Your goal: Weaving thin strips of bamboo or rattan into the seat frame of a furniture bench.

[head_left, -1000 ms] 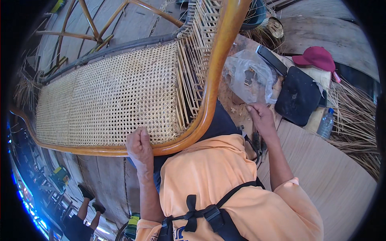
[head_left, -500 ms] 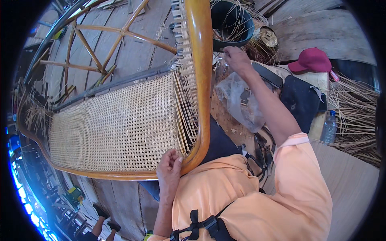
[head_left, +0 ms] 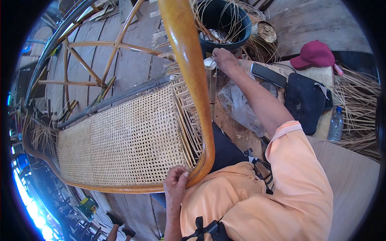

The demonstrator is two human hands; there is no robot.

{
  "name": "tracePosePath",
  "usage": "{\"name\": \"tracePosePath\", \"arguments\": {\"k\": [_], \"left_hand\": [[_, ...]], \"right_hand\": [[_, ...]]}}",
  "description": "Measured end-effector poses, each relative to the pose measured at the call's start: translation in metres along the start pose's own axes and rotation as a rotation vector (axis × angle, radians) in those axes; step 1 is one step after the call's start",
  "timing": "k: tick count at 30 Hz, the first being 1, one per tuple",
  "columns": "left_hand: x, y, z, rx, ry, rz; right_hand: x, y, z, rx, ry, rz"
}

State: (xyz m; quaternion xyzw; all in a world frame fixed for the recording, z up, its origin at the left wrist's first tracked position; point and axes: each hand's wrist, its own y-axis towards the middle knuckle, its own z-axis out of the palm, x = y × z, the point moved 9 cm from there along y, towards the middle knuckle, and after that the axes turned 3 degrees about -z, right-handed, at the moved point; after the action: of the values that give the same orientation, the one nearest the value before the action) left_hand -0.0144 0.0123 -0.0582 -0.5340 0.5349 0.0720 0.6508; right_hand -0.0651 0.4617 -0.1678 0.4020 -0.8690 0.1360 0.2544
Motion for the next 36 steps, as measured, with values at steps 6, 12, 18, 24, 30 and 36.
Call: {"name": "tracePosePath", "arguments": {"k": [6,12,18,24,30,36], "left_hand": [[-0.010,-0.001,0.000,0.051,0.214,0.121],[-0.003,0.003,0.001,0.074,0.057,-0.005],[0.013,0.006,-0.016,0.006,0.112,-0.167],[0.007,0.016,-0.031,-0.195,-0.139,-0.155],[0.006,0.000,-0.017,-0.058,-0.197,-0.211],[0.012,-0.002,0.000,0.099,-0.115,-0.215]], "right_hand": [[0.002,0.000,-0.003,0.065,0.064,0.072],[-0.012,-0.009,-0.017,-0.062,-0.020,0.135],[-0.008,-0.008,0.013,-0.139,-0.226,-0.163],[-0.088,0.021,0.010,-0.107,-0.131,-0.211],[-0.120,0.030,0.012,-0.210,0.277,-0.236],[-0.057,-0.057,-0.100,-0.185,0.710,0.391]]}}
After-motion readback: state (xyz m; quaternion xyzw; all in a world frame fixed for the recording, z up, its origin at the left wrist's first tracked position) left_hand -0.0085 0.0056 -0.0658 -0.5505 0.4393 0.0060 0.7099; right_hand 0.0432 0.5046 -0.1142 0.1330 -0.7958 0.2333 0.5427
